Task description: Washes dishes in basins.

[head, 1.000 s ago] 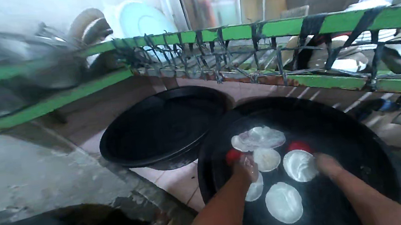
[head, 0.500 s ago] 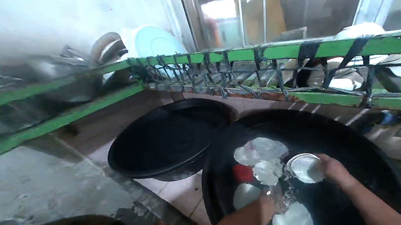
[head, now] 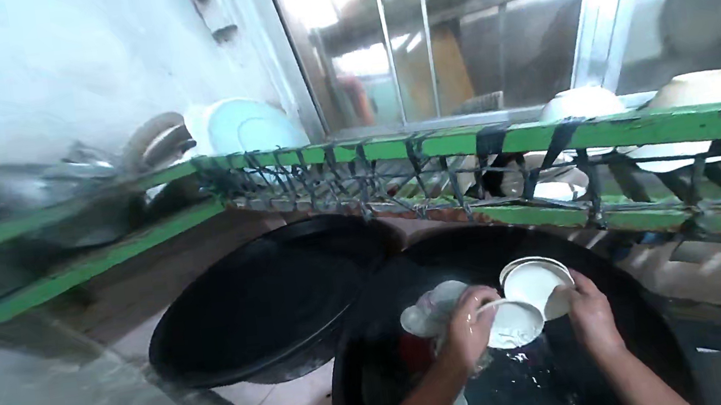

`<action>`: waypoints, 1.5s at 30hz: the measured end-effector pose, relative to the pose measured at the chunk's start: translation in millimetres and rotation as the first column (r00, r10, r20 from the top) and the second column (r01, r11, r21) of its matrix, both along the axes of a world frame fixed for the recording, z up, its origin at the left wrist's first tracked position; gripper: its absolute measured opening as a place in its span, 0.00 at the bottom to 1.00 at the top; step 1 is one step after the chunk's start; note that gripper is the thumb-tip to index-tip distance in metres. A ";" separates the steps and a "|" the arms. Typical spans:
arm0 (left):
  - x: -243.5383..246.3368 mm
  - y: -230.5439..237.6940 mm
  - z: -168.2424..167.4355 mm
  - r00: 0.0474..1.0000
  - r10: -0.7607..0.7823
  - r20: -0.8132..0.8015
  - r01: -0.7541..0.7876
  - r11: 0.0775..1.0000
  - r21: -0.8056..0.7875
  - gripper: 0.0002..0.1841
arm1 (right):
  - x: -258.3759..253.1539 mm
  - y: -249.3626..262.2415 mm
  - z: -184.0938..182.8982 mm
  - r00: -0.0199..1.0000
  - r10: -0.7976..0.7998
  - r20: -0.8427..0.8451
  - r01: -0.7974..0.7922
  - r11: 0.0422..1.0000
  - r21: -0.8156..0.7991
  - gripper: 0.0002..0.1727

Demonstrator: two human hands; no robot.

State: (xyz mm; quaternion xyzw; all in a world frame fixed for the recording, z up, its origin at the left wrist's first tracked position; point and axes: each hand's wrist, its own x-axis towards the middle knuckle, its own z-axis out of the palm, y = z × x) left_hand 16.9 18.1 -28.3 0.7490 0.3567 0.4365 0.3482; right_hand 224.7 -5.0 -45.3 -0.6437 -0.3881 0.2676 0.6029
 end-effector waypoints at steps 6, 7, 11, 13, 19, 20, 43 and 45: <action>48.1 27.1 11.2 0.944 0.225 0.241 -0.131 0.927 -0.353 0.19 | -11.0 -1.8 13.1 0.974 0.113 -0.197 -0.113 0.994 0.011 0.20; 59.6 28.3 9.1 0.936 0.247 0.250 -0.142 0.916 -0.375 0.18 | -12.2 -3.9 15.7 0.969 0.119 -0.217 -0.119 0.993 0.013 0.24; 79.7 31.2 14.8 0.966 0.226 0.129 -0.152 0.893 -0.424 0.24 | -3.6 -5.5 23.5 0.860 0.184 -0.477 -0.190 0.981 0.037 0.33; 75.7 32.1 22.5 0.985 0.171 -0.002 -0.156 0.889 -0.431 0.27 | 0.0 -5.3 25.8 0.798 0.218 -0.561 -0.220 0.973 0.064 0.34; 55.2 38.1 49.7 1.000 -0.006 0.002 0.006 0.813 -0.583 0.26 | -6.8 6.0 23.2 0.906 0.099 -0.412 -0.155 0.982 -0.104 0.28; 56.3 47.1 53.1 0.999 0.029 0.043 0.005 0.779 -0.628 0.29 | -5.4 6.9 24.2 0.911 0.039 -0.410 -0.096 0.988 -0.120 0.27; -26.3 114.5 -73.0 0.743 -0.106 -0.661 -0.222 0.892 -0.393 0.26 | 10.2 13.5 26.0 0.717 0.064 -0.694 -0.026 0.998 0.065 0.19; -18.5 109.7 -73.0 0.709 -0.099 -0.698 -0.261 0.883 -0.391 0.26 | 11.0 14.3 26.0 0.723 0.028 -0.691 -0.004 0.999 0.037 0.19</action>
